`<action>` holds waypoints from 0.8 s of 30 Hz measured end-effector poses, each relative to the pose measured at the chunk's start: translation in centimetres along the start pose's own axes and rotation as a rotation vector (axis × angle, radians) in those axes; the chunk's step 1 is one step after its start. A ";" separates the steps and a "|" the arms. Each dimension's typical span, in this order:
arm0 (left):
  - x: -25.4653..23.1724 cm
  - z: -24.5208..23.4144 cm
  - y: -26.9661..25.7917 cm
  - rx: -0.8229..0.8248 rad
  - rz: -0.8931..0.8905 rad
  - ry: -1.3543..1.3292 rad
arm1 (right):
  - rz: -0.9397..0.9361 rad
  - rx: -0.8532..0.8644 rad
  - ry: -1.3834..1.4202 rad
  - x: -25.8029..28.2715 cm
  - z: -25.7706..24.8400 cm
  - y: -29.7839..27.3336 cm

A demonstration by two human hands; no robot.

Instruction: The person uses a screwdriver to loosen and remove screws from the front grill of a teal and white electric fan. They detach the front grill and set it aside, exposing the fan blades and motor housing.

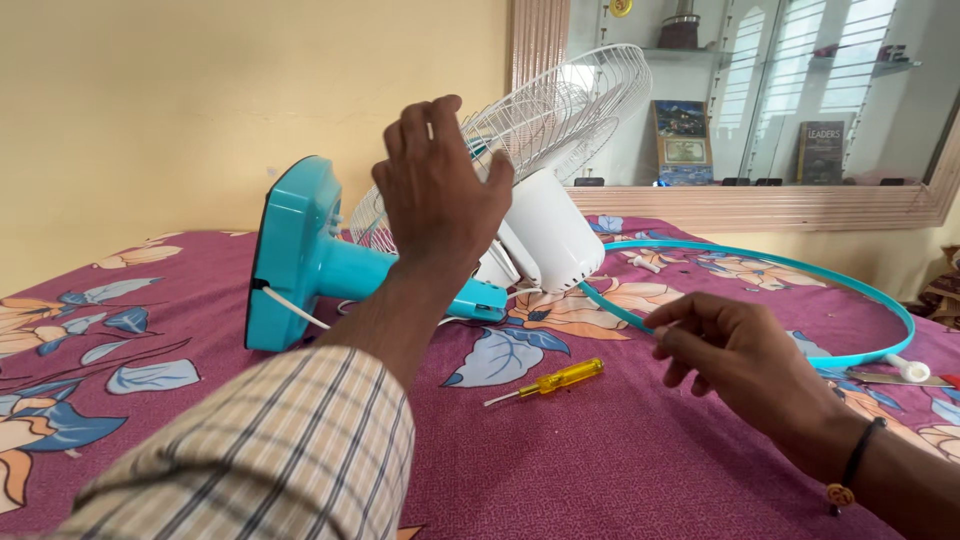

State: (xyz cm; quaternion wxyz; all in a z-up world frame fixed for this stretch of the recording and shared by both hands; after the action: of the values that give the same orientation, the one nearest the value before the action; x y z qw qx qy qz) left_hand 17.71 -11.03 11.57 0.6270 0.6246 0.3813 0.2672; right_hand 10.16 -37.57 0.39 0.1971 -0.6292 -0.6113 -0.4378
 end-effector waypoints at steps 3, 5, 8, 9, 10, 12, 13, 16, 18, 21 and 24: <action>0.1 1.7 0.4 0.111 -0.063 0.077 | 0.044 0.012 0.039 -1.0 -0.1 0.2; 0.0 2.3 -0.3 0.164 -0.116 0.091 | 0.079 -0.001 0.058 -1.3 -0.5 0.4; 0.2 2.2 -1.1 0.195 -0.164 0.093 | 0.050 -0.005 0.108 -0.7 -0.8 0.9; 0.3 2.0 -1.4 0.200 -0.174 0.090 | 0.029 -0.004 0.129 -0.3 -0.9 1.1; 0.3 1.8 -1.5 0.198 -0.167 0.074 | 0.019 -0.018 0.156 0.1 -1.0 1.2; 0.2 1.3 -1.8 0.193 -0.151 0.044 | -0.003 -0.047 0.211 1.6 -1.5 1.6; -0.1 1.0 -2.0 0.170 -0.131 0.029 | -0.002 -0.069 0.253 2.6 -1.7 1.7; -1.0 0.0 -3.2 0.099 -0.066 -0.013 | 0.032 -0.149 0.388 5.8 -2.5 2.1; -1.6 -0.7 -4.1 0.046 -0.022 -0.037 | 0.093 -0.216 0.488 7.9 -2.8 2.1; -2.0 -1.7 -4.8 0.004 0.034 -0.078 | 0.062 -0.207 0.634 10.9 -2.7 1.4; -1.9 -2.3 -5.1 0.023 -0.006 -0.124 | 0.022 -0.195 0.734 13.2 -2.4 1.1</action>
State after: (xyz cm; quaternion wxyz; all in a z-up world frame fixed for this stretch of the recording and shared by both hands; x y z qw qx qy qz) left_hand 14.01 -11.65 6.97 0.6428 0.6460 0.3467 0.2218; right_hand 8.74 -31.77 12.42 0.3469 -0.4529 -0.4487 -0.6878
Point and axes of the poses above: each hand's wrist, its own y-axis towards the middle knuckle, its own z-axis out of the palm, x = y × z, the point moved 5 cm from there along y, towards the middle knuckle, and after that the axes turned 2 degrees about z, right-handed, at the moved point
